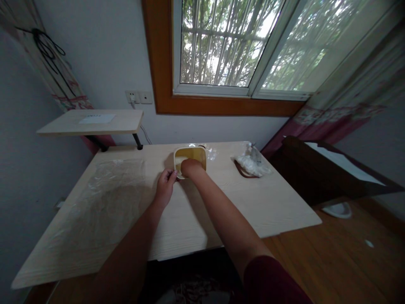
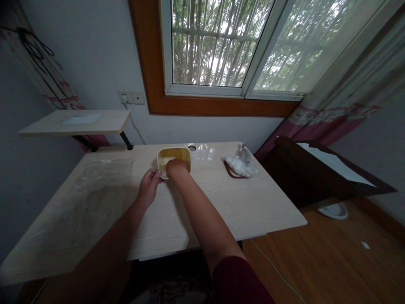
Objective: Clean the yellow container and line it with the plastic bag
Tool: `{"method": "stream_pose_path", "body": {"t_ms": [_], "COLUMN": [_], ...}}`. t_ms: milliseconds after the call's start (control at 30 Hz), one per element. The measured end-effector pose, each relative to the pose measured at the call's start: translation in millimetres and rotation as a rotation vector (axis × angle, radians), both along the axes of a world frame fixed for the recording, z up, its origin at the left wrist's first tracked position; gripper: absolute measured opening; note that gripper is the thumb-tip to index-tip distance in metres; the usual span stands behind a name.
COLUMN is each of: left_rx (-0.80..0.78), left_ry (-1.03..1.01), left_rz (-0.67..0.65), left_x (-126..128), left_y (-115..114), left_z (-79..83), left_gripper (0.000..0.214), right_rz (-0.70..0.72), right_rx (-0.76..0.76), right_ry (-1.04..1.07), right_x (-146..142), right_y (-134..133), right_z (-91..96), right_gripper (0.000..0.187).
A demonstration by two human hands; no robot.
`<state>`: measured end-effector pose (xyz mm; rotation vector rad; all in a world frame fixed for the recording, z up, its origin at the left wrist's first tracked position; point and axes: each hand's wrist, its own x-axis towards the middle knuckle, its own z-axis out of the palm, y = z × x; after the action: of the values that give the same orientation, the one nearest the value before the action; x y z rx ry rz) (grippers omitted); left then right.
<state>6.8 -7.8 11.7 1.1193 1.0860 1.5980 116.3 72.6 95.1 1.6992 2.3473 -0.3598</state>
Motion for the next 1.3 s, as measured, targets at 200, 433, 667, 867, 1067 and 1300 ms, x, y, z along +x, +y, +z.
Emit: {"method": "stream_pose_path", "body": {"t_ms": [200,433,667,867,1067,1300], "left_rx": [0.003,-0.007,-0.002,-0.036,-0.040,-0.035], "left_ry": [-0.025,-0.098,-0.073,-0.048,-0.002,0.055], "left_rz": [-0.026,-0.070,-0.071,-0.047,-0.056,-0.036], "left_x": [-2.9,-2.6,-4.0,-1.2,1.9,1.5], "left_y": [0.7,-0.1,-1.0,-1.4,-1.7,-1.7], "left_z": [-8.0,-11.4,-15.7,-10.8,-7.3,-9.2], "left_gripper": [0.034,0.032,0.029,0.034,0.034,0.034], "right_rz": [0.139,0.247,0.295,0.159,-0.040,0.069], "right_rx": [0.014,0.023,0.106,0.143,0.198,0.199], "right_ry": [0.056,0.092,0.157,0.151,0.030,0.178], "right_x": [6.4,15.7,40.7,62.9,71.3,43.5], "right_y": [-6.6,-17.4,-56.8,-92.7,-105.1,-113.1], "right_z": [1.6,9.4,20.7,14.4,2.7,0.9], "right_gripper": [0.041,0.035,0.036,0.046,0.055,0.057]}}
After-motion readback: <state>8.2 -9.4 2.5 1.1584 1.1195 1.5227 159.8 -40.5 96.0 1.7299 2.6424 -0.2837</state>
